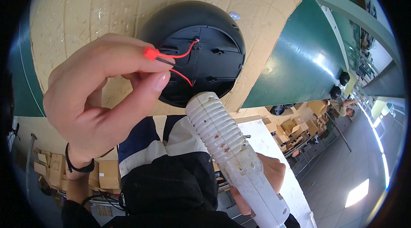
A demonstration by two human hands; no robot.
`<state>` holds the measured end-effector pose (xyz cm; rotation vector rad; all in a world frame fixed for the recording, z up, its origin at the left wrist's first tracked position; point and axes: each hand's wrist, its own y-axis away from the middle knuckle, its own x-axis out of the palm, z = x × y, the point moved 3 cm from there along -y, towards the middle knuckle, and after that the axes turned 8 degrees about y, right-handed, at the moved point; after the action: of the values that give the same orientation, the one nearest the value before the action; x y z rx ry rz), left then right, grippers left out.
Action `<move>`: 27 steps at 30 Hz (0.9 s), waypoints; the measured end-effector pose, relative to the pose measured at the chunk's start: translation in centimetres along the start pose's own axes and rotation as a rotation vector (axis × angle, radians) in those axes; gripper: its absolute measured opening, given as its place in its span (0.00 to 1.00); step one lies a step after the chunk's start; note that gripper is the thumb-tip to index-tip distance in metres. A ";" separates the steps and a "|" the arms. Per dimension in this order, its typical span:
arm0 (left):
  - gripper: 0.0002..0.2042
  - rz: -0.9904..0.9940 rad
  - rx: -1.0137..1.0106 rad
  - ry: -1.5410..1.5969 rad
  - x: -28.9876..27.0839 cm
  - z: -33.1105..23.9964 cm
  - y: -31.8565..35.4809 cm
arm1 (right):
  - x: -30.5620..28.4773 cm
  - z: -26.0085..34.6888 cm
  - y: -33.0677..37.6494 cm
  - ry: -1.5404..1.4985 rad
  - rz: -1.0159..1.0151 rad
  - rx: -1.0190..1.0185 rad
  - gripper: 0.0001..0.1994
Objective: Applying hot glue to the internal seam or component of black plastic spherical housings on a factory assembly line.
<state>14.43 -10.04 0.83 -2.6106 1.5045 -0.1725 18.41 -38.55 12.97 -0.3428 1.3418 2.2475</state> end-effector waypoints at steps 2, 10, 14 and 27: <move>0.11 0.100 -0.054 -0.004 -0.7 0.0 -0.3 | 0.0 -0.2 0.1 -0.043 -0.042 0.015 0.31; 0.10 0.148 -0.083 0.010 -1.3 -0.1 -0.2 | 0.3 0.0 0.3 -0.053 -0.127 -0.010 0.31; 0.10 0.157 -0.167 0.045 -1.9 0.1 0.1 | 0.0 -0.5 0.1 -0.077 -0.116 -0.035 0.29; 0.15 0.103 -0.239 0.024 -2.1 2.4 -0.1 | 0.4 -1.2 -0.1 0.082 -0.034 -0.019 0.34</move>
<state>13.91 -8.05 -1.63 -2.7072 1.7632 -0.0148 18.08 -39.44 12.16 -0.4657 1.3464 2.2409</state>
